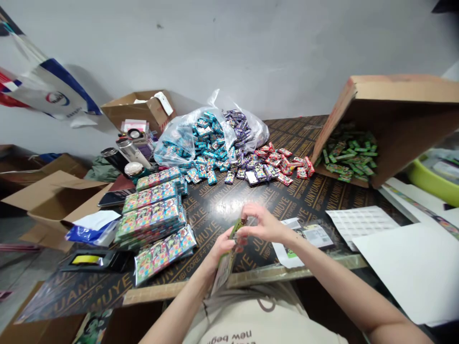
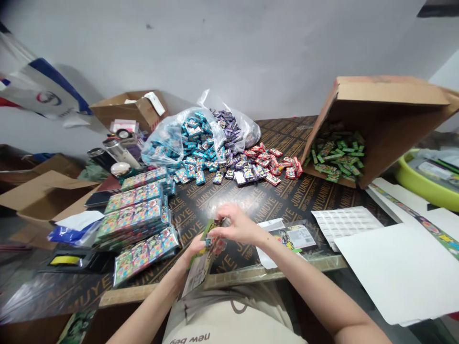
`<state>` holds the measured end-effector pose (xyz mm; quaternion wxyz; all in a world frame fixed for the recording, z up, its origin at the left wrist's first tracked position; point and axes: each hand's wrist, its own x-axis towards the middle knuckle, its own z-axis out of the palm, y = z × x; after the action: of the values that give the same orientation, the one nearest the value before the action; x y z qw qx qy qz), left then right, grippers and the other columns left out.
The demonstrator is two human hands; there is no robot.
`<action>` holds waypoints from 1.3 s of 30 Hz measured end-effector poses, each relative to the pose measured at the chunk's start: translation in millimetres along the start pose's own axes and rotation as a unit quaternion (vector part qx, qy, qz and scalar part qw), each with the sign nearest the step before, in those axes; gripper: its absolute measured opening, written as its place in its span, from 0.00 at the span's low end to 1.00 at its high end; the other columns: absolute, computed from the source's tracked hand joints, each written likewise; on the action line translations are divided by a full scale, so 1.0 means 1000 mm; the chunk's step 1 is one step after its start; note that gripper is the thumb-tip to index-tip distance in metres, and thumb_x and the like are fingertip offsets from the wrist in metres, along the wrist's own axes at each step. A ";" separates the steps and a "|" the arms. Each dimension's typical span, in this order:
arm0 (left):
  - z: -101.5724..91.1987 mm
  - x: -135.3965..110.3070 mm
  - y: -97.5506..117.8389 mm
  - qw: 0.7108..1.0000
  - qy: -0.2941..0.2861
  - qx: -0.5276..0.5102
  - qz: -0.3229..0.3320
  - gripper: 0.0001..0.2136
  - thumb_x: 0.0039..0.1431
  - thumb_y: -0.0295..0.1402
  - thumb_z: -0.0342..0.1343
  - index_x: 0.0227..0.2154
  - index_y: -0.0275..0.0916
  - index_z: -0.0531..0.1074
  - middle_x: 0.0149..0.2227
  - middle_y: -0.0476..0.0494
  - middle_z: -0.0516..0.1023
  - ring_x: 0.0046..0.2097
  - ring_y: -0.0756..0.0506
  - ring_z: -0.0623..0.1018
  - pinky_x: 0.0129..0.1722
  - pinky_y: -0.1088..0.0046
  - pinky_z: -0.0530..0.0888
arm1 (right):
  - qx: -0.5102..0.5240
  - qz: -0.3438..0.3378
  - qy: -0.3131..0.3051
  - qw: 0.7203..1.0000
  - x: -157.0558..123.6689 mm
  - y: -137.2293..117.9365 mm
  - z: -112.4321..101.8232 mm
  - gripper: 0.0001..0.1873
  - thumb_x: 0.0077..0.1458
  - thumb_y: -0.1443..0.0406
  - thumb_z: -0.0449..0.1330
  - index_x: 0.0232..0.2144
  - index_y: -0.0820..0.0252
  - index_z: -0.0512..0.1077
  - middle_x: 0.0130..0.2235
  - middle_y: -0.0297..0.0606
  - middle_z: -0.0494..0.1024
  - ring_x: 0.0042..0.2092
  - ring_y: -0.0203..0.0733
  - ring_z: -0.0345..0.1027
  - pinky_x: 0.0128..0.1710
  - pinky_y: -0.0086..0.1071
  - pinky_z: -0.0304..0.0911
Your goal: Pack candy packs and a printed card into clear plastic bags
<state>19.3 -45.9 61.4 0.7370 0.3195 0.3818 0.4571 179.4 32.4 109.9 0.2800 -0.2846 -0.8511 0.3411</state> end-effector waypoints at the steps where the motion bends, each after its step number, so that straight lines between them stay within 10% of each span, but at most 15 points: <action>1: -0.001 0.001 0.002 1.000 -0.007 0.021 0.008 0.25 0.40 0.42 0.60 0.43 0.36 0.70 0.36 0.43 0.76 0.40 0.42 0.74 0.38 0.69 0.69 | -0.015 -0.014 -0.036 0.999 0.000 0.001 -0.002 0.14 0.46 0.56 0.61 0.23 0.61 0.67 0.25 0.32 0.68 0.32 0.36 0.61 0.39 0.33 0.55; 6: -0.001 -0.002 0.016 0.996 -0.014 0.080 0.020 0.20 0.44 0.36 0.59 0.43 0.34 0.71 0.34 0.45 0.76 0.33 0.48 0.72 0.35 0.75 0.66 | -0.010 0.008 -0.099 0.995 0.000 0.013 -0.006 0.18 0.44 0.53 0.61 0.32 0.61 0.69 0.27 0.32 0.69 0.34 0.37 0.60 0.40 0.33 0.55; 12: -0.006 -0.005 0.024 0.997 -0.009 0.072 -0.016 0.23 0.46 0.39 0.56 0.45 0.34 0.68 0.31 0.44 0.75 0.31 0.46 0.73 0.33 0.72 0.68 | 0.029 0.023 -0.008 0.999 0.000 0.017 0.007 0.20 0.38 0.54 0.66 0.30 0.62 0.70 0.29 0.34 0.71 0.35 0.39 0.61 0.41 0.34 0.54; 21: -0.011 -0.016 0.014 0.992 -0.023 0.122 -0.035 0.18 0.43 0.33 0.58 0.40 0.34 0.71 0.35 0.44 0.75 0.34 0.46 0.73 0.35 0.73 0.67 | 0.274 0.048 -0.238 0.930 0.005 0.015 0.008 0.27 0.38 0.57 0.66 0.42 0.61 0.70 0.35 0.34 0.74 0.35 0.37 0.66 0.36 0.29 0.61; 23: -0.012 -0.019 0.013 0.993 0.003 0.113 -0.038 0.17 0.42 0.31 0.59 0.38 0.34 0.71 0.34 0.44 0.76 0.34 0.46 0.73 0.35 0.73 0.67 | 0.273 0.061 -0.200 0.939 0.006 0.020 0.010 0.28 0.38 0.58 0.66 0.44 0.60 0.69 0.33 0.33 0.74 0.34 0.37 0.67 0.37 0.30 0.62; 28: -0.019 -0.019 0.014 0.993 0.103 0.029 -0.044 0.17 0.45 0.37 0.56 0.38 0.33 0.70 0.30 0.43 0.76 0.30 0.45 0.74 0.33 0.70 0.69 | 0.241 0.140 0.130 0.952 0.002 0.033 0.025 0.32 0.40 0.58 0.65 0.50 0.54 0.64 0.39 0.37 0.74 0.44 0.42 0.65 0.47 0.37 0.57; 36: -0.019 -0.013 0.017 0.942 0.109 0.310 0.072 0.16 0.51 0.42 0.52 0.18 0.34 0.68 0.18 0.51 0.67 0.23 0.52 0.65 0.25 0.77 0.63 | 0.322 0.193 0.062 0.925 0.006 0.025 0.049 0.14 0.43 0.57 0.62 0.28 0.63 0.71 0.23 0.31 0.69 0.26 0.33 0.62 0.27 0.27 0.61; 39: -0.026 -0.006 0.020 0.933 0.152 0.315 0.088 0.18 0.51 0.44 0.51 0.17 0.34 0.66 0.17 0.51 0.65 0.20 0.53 0.62 0.20 0.78 0.60 | 0.399 0.215 0.037 0.891 0.008 0.026 0.048 0.21 0.44 0.55 0.62 0.39 0.60 0.68 0.27 0.32 0.71 0.27 0.33 0.65 0.25 0.25 0.62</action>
<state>-13.6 -40.5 66.4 0.4888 0.4937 0.5842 0.4196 149.7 33.7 63.7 0.3213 -0.3373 -0.5501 0.6931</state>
